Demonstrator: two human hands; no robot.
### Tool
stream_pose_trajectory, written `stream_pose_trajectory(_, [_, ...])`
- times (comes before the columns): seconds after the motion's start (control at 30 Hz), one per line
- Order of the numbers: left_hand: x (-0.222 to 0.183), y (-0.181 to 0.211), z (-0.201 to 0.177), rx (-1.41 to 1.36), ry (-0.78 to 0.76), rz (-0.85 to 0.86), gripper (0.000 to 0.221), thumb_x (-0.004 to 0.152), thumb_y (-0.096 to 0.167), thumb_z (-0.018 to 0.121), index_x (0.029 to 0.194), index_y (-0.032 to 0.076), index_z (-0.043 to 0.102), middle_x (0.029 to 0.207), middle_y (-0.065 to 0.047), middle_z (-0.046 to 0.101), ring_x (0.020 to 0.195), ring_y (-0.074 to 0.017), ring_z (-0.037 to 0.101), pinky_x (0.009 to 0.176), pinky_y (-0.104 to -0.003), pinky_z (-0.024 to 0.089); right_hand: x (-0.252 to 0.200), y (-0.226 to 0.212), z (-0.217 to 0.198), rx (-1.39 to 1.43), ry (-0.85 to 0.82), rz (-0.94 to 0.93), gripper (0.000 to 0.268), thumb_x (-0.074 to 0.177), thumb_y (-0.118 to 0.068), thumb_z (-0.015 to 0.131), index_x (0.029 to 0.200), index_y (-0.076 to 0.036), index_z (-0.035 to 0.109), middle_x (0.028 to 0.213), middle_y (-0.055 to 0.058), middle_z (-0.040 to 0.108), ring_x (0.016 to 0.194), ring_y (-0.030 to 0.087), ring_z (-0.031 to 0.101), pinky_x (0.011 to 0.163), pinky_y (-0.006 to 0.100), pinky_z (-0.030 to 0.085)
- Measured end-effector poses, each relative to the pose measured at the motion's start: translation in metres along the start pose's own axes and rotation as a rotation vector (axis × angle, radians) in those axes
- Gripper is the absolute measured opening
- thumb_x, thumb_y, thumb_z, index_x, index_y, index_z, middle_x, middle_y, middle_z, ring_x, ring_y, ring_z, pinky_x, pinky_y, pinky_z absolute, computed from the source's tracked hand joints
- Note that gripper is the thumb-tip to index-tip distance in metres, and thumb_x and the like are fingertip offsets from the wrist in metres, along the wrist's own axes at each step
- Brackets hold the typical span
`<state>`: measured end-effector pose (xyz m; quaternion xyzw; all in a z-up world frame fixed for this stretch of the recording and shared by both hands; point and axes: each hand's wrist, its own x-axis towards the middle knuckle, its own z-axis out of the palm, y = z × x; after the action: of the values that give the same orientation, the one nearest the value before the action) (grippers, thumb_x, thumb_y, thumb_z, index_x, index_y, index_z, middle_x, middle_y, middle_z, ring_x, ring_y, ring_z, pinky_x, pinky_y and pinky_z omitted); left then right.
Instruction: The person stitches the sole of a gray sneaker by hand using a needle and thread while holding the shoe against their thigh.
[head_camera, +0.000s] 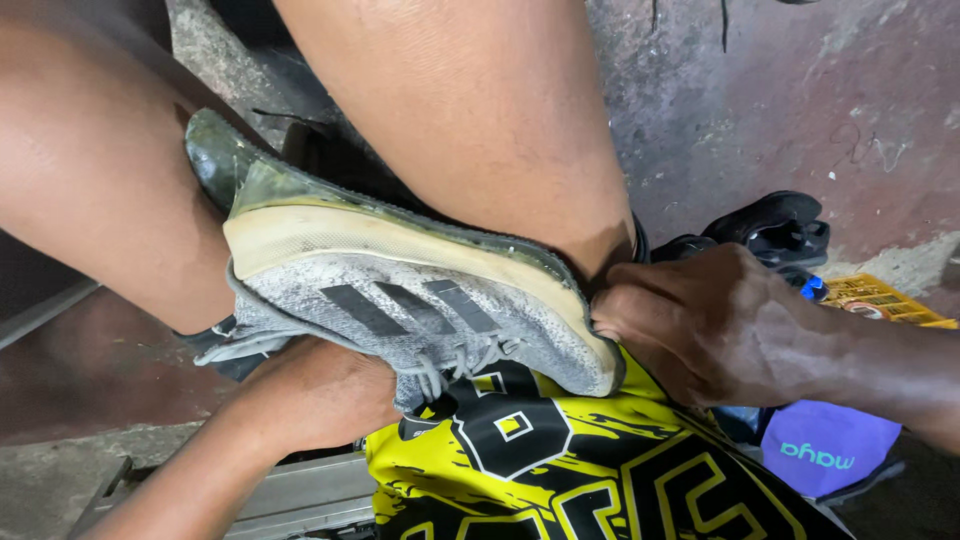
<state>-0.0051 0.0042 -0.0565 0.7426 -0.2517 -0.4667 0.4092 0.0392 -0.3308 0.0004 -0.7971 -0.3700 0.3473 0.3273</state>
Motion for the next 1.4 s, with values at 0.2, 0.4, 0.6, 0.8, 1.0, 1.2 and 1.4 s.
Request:
stream_pose_trajectory(0.2, [0.005,-0.008,0.006,0.671,-0.822,0.128,0.025,0.094,0.016,0.054,0.098,0.003,0.075,0.099,-0.018,0.073,0.102,-0.0392,0.065,0.086,-0.054,0.051,-0.007,0.000,0.022,0.071,0.195,0.012,0.026,0.087,-0.004,0.071,0.109,-0.001,0.059,0.092,0.018,0.071,0.065,0.027,0.073,0.051,0.034,0.058])
stream_pose_trajectory(0.4, [0.009,-0.023,0.015,0.277,-0.047,0.106,0.033,0.071,0.017,0.063,0.098,0.004,0.075,0.099,-0.020,0.071,0.090,-0.0384,0.066,0.080,-0.049,0.050,-0.008,0.004,0.022,0.076,0.250,-0.001,0.032,0.082,-0.002,0.071,0.111,-0.004,0.057,0.093,0.017,0.070,0.074,0.030,0.073,0.060,0.035,0.061])
stream_pose_trajectory(0.6, [-0.001,-0.010,0.011,0.363,-0.228,-0.024,0.031,0.079,0.016,0.058,0.105,0.002,0.070,0.112,-0.020,0.069,0.105,-0.0382,0.064,0.092,-0.049,0.048,-0.009,-0.018,-0.013,-0.255,-0.131,0.158,0.026,0.083,-0.011,0.061,0.109,-0.005,0.058,0.096,0.011,0.067,0.089,0.026,0.068,0.076,0.038,0.054])
stream_pose_trajectory(0.8, [0.010,0.000,-0.007,0.015,0.010,0.043,0.039,0.082,0.016,0.059,0.119,0.005,0.068,0.124,-0.021,0.068,0.113,-0.0393,0.062,0.096,-0.047,0.045,0.008,-0.009,-0.031,-0.409,-0.442,0.181,0.022,0.099,-0.026,0.053,0.113,-0.010,0.056,0.092,0.010,0.061,0.082,0.022,0.064,0.075,0.035,0.053])
stream_pose_trajectory(1.0, [0.007,0.000,-0.008,-0.038,0.115,0.040,0.041,0.081,0.015,0.060,0.120,0.003,0.069,0.125,-0.021,0.068,0.114,-0.0390,0.063,0.094,-0.046,0.047,0.008,0.008,-0.024,-0.337,-0.152,0.074,0.026,0.095,-0.037,0.052,0.093,-0.012,0.059,0.076,0.004,0.063,0.064,0.021,0.063,0.057,0.037,0.052])
stream_pose_trajectory(1.2, [0.005,-0.011,-0.003,0.034,-0.012,-0.094,0.040,0.079,0.016,0.061,0.117,0.009,0.072,0.118,-0.017,0.071,0.108,-0.0366,0.065,0.090,-0.045,0.049,0.005,0.031,-0.016,-0.656,-0.683,0.291,0.046,0.098,-0.063,0.042,0.094,-0.019,0.055,0.081,0.000,0.060,0.064,0.015,0.061,0.058,0.027,0.052])
stream_pose_trajectory(1.4, [0.003,-0.020,0.001,0.041,-0.037,-0.047,0.037,0.077,0.015,0.061,0.111,0.005,0.071,0.116,-0.018,0.071,0.107,-0.0382,0.065,0.090,-0.047,0.049,0.000,0.028,-0.015,-0.469,0.127,-0.011,0.048,0.086,-0.057,0.064,0.067,-0.014,0.056,0.058,0.002,0.056,0.055,0.023,0.062,0.054,0.040,0.050])
